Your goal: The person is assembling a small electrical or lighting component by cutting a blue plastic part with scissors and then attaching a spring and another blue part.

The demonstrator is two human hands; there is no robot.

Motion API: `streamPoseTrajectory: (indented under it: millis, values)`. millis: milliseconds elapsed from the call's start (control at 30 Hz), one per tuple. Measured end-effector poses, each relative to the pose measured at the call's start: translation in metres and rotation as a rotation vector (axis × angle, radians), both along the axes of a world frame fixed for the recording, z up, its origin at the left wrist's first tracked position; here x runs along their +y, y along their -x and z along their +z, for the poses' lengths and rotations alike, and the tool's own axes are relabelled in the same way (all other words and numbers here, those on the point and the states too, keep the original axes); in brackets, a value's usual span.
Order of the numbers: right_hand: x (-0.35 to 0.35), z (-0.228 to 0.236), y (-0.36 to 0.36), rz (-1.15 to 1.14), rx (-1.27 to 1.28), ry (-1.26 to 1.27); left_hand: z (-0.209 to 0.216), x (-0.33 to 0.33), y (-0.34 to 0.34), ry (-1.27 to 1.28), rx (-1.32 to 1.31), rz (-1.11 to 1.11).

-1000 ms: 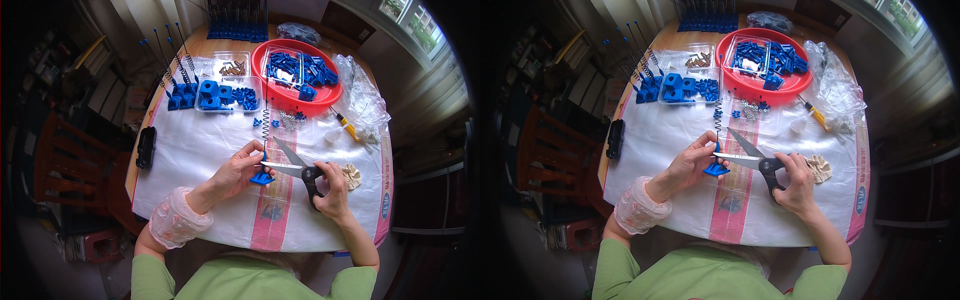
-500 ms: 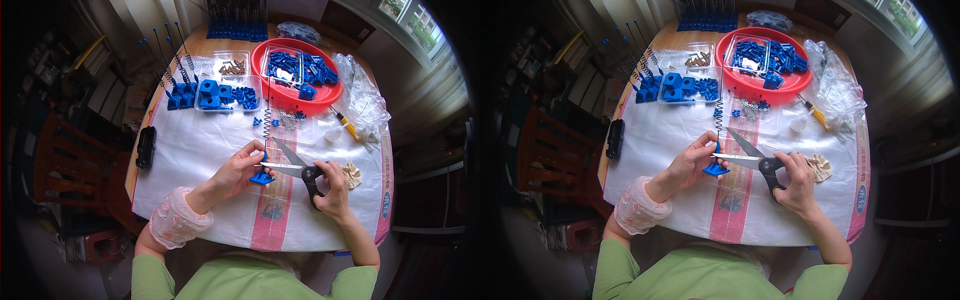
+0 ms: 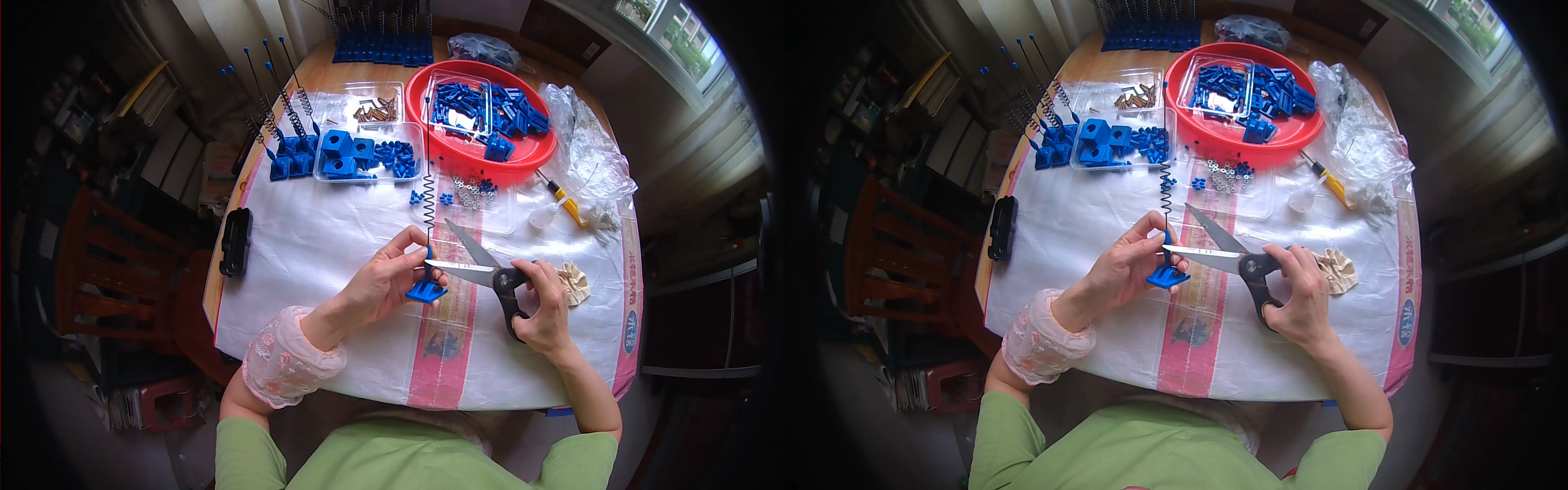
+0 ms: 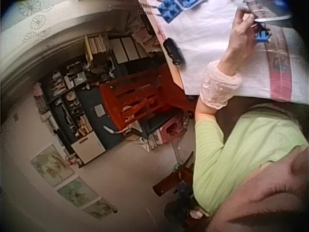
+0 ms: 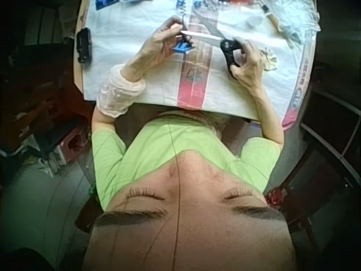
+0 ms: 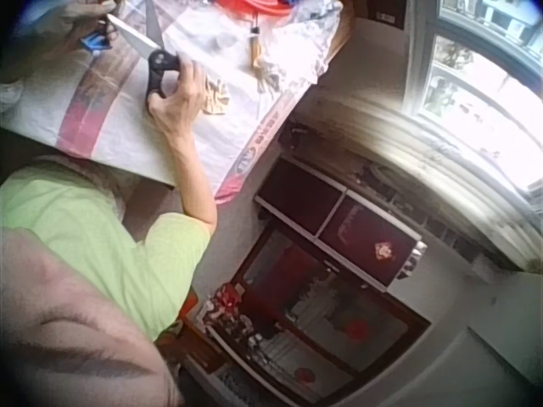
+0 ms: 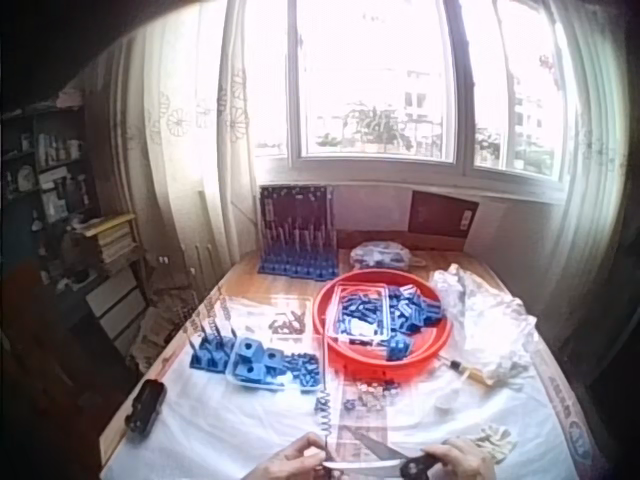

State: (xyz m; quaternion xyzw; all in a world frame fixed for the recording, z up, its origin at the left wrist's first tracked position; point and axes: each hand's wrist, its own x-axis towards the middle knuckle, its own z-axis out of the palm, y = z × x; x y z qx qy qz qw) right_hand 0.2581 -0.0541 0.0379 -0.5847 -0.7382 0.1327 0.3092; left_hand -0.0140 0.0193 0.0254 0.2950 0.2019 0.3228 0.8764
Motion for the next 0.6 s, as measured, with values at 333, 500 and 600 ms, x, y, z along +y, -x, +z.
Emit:
streamPoseTrajectory:
  millis: [333, 500, 600]
  values:
    - [0.0004, 0.0027, 0.0002, 0.027, -0.031, -0.01, 0.0027, -0.001, -0.0023, 0.027, 0.033, 0.005]
    - [0.0005, 0.0015, 0.001, 0.017, -0.02, -0.019, 0.0022, -0.0005, -0.0014, 0.025, 0.02, -0.003]
    - [0.0004, 0.0001, 0.0009, 0.008, -0.001, -0.017, 0.0018, -0.0006, -0.0005, 0.022, -0.003, -0.015]
